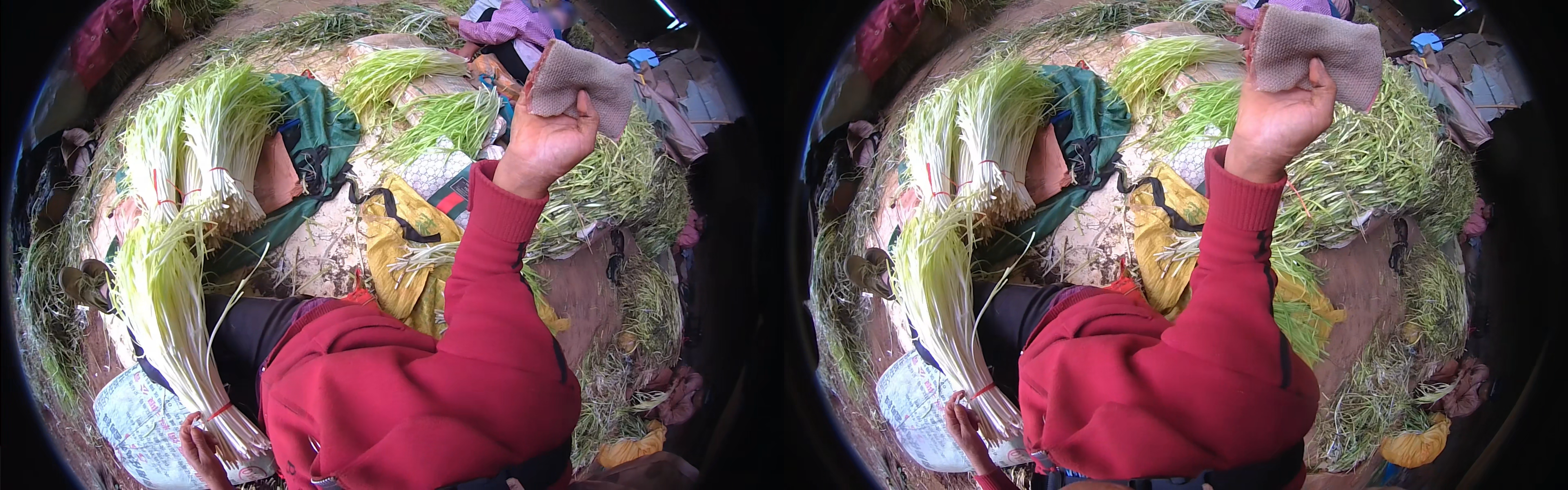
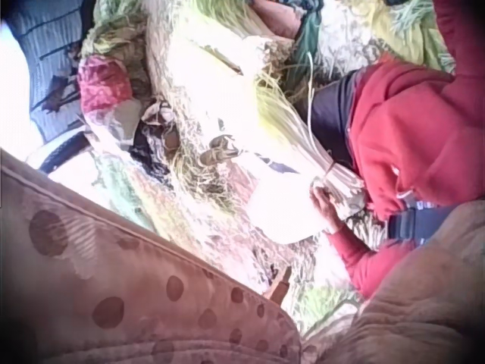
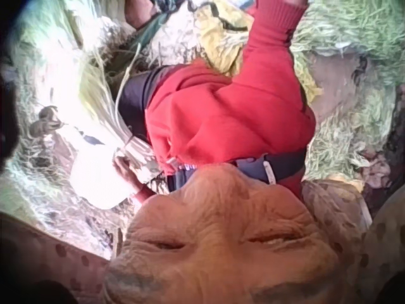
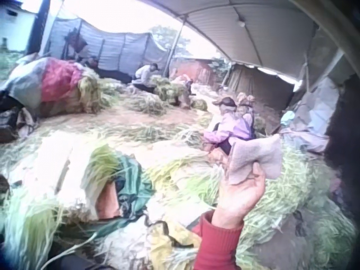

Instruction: The person sits on the ground and repeatedly aligns and ties bundles of long green vegetables with red rubber bands. After finishing a bundle, the person places it on a nearby pile and then handles the camera headstrap.

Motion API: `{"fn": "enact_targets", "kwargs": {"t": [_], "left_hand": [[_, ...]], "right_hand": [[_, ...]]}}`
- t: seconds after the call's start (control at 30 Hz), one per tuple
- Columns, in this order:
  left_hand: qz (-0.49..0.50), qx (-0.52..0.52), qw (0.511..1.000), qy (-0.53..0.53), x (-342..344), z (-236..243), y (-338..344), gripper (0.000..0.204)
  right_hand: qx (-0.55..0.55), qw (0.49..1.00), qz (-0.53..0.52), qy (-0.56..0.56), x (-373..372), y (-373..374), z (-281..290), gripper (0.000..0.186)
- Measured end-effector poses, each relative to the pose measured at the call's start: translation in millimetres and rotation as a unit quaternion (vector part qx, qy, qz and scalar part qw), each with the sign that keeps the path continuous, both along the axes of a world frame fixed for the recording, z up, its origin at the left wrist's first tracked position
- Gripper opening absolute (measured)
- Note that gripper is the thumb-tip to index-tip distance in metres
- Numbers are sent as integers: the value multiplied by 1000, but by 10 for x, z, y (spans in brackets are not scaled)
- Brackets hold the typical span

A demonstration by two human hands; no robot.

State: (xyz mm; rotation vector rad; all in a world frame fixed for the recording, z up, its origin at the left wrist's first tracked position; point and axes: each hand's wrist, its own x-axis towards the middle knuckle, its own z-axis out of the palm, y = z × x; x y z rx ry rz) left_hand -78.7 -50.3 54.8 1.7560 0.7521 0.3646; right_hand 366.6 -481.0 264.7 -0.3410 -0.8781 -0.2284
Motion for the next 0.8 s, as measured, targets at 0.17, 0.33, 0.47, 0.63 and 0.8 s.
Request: {"fn": "enact_targets", "kwargs": {"t": [0.17, 0.33, 0.47, 0.63, 0.8], "left_hand": [[67, -100, 992, -42, 9, -15, -73, 26], [39, -109, 993, 1, -22, 101, -24, 24], [-77, 43, 984, 153, 37, 265, 215, 23], [-58, -94, 966, 233, -347, 364, 316, 27], [42, 67, 926, 368, -1429, -38, 169, 20]], "right_hand": [[-26, 1000, 3, 7, 52, 107, 35, 44], [15, 997, -48, 55, 143, 437, -7, 46], [-43, 981, -141, 123, 693, 237, -217, 47], [-163, 954, -211, 134, 586, 1199, -400, 50], [-180, 970, 7, 165, 621, 1989, -781, 49]]}}
